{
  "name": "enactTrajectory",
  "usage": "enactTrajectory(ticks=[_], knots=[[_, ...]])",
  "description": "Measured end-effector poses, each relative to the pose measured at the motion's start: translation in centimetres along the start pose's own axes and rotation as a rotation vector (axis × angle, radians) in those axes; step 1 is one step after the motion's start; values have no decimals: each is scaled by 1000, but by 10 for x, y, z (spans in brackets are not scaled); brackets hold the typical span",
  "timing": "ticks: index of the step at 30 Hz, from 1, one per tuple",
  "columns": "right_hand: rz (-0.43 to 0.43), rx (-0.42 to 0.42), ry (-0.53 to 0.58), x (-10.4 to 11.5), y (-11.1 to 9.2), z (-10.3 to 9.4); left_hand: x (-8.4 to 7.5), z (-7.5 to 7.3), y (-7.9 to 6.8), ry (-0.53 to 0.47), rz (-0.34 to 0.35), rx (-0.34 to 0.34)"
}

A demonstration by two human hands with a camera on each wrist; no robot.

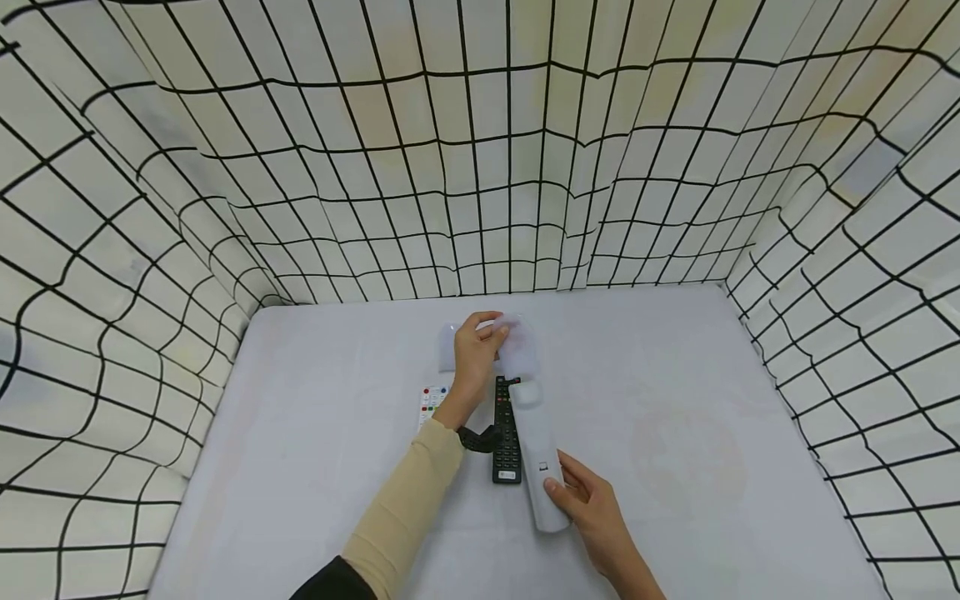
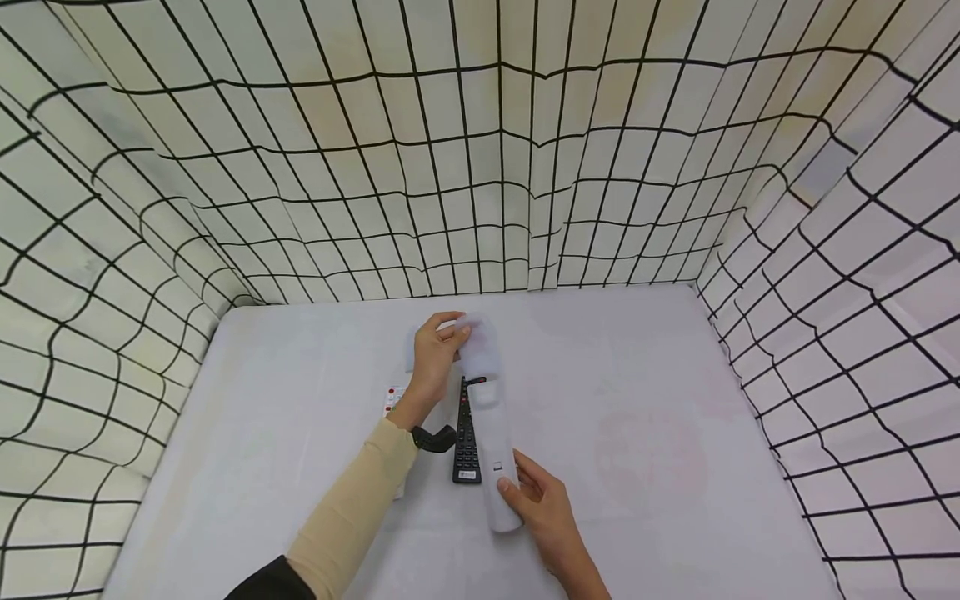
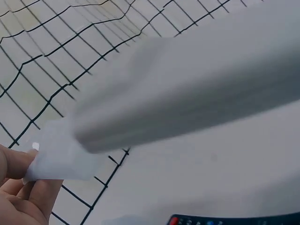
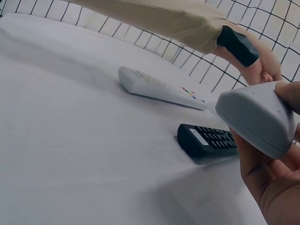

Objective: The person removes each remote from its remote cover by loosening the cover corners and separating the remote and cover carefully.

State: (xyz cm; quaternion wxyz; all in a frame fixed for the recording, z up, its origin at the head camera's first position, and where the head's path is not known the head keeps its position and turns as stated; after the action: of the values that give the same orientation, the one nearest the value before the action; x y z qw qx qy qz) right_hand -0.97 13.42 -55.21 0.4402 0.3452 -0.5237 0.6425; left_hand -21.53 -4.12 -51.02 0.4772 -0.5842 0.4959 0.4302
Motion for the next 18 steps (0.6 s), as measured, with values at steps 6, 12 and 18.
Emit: enactTrajectory(ticks=[6,12,18], knots=[[-3,-8,21,2,-2,-1,-10,-3,5,-23,-15,22],[-12,-25,17,3,-4,-3,-11,9,9,6,12,69],[-12,-63,26,2,-10,-9,-7,29,29,13,-3,119]])
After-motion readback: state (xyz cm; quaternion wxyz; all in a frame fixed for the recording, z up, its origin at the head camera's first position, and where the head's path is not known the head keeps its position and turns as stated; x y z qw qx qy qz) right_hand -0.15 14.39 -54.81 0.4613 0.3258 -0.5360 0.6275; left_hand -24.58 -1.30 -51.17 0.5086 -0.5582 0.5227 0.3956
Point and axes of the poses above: each hand's wrist, its own y-axis towards the middle knuckle, its own z-axis out of the palm, x = y × z, the point moved 1 cm from there along y, towards the middle knuckle, and after that the axes turned 11 degrees about y, right-handed, at the moved point
